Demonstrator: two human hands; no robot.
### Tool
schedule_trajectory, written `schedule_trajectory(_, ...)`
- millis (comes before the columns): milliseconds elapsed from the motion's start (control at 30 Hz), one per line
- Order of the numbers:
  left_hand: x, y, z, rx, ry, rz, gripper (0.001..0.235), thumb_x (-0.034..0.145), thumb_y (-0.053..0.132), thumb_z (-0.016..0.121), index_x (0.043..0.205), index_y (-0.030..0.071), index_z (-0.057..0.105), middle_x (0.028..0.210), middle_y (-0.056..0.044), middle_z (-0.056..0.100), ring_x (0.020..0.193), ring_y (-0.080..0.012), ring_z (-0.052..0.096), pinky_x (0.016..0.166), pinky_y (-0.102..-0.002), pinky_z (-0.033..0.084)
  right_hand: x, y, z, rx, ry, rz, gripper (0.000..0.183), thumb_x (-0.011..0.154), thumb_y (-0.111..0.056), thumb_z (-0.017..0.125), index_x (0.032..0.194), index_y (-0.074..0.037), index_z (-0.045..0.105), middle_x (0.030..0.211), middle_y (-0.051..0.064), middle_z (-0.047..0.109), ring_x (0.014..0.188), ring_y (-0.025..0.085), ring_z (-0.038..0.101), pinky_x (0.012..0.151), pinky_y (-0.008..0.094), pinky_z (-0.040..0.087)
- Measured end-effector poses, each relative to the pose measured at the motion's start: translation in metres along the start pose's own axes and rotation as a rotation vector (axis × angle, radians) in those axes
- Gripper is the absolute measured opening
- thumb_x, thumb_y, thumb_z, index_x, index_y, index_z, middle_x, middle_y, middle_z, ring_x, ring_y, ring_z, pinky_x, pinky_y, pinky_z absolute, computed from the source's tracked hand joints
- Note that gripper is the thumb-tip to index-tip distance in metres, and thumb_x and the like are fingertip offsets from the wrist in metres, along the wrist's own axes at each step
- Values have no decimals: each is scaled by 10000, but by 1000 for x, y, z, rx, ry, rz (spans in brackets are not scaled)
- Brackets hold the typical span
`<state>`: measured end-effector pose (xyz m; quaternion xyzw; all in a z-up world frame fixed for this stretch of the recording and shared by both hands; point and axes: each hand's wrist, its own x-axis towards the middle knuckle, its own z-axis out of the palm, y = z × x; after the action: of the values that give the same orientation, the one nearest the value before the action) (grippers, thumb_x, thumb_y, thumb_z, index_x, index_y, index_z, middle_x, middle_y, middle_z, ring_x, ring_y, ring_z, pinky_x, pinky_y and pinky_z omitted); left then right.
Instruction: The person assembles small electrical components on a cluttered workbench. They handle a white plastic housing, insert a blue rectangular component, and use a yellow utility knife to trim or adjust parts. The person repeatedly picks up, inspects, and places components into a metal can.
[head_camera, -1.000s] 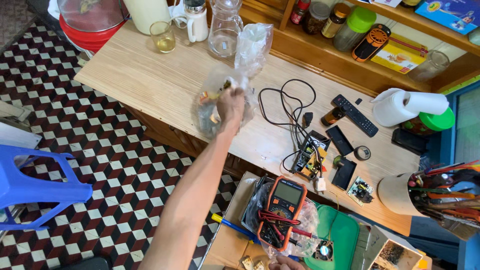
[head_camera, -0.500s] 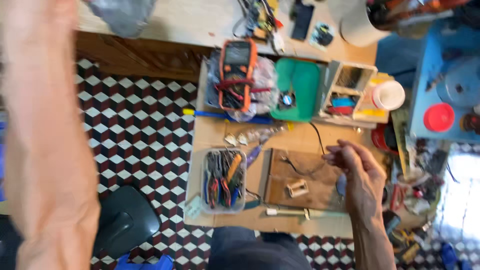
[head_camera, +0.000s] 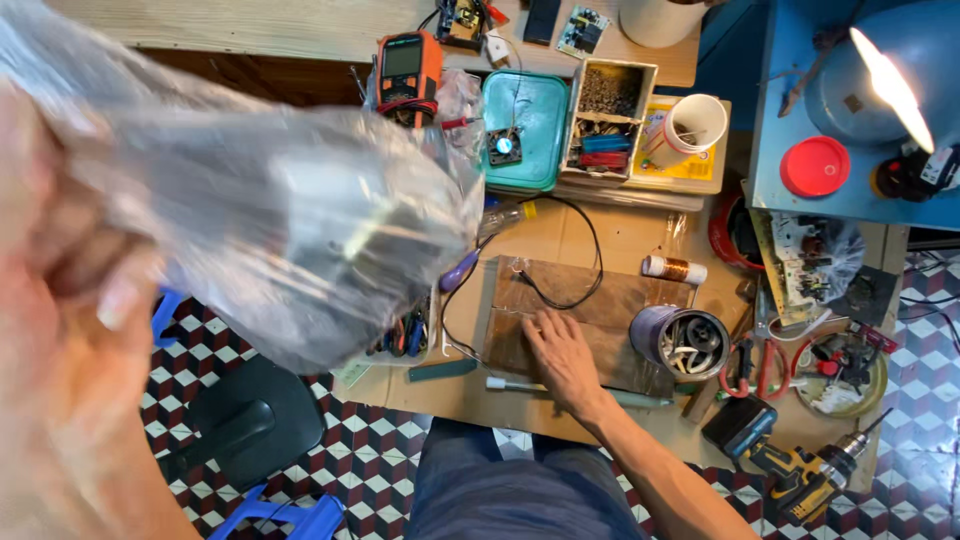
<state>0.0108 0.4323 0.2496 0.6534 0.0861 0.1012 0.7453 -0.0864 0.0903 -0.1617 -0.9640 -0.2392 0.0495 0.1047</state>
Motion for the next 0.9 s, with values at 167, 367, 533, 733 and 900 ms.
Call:
schedule_trajectory(167, -72, -47, 56, 27, 46, -258, 260, 1031, 234, 650, 994, -11, 730, 554, 89, 374, 491, -20, 297, 443, -231, 317, -2, 14, 13, -65, -186, -98, 492, 795, -162, 664, 1259, -40, 556, 1139, 134, 586, 1156, 304, 538, 999, 454, 405)
schedule_trajectory(367, -114, -107, 110, 134, -102, -551, 308, 927, 250, 663, 923, -19, 814, 810, -54, 762, 496, -96, 482, 436, -245, 382, -81, 18, -36, 295, 42, 192, 549, 725, -98, 720, 1248, -30, 570, 1001, 139, 597, 971, 328, 584, 830, 431, 445)
schedule_trajectory(533, -124, -169, 132, 48, -235, -590, 314, 927, 282, 684, 953, 5, 829, 888, -66, 785, 549, -88, 508, 476, -242, 421, -138, 30, -81, 502, 130, 630, 554, 770, -187, 741, 1289, -74, 582, 1102, 144, 651, 983, 344, 639, 845, 428, 500)
schedule_trajectory(733, -133, -237, 149, 291, -445, -606, 349, 962, 347, 656, 993, 56, 846, 858, -47, 771, 567, -89, 534, 537, -226, 461, -174, 40, -108, 593, 247, 1019, 548, 820, -248, 742, 1304, -48, 581, 1193, 182, 645, 1062, 324, 669, 929, 403, 526)
schedule_trajectory(900, -151, -287, 149, 437, -715, -426, 308, 922, 333, 669, 1026, 88, 824, 819, -34, 796, 686, -87, 662, 611, -286, 536, -195, 62, -107, 469, 301, 1178, 571, 828, -259, 769, 1331, -49, 595, 1231, 181, 647, 1087, 319, 659, 943, 401, 508)
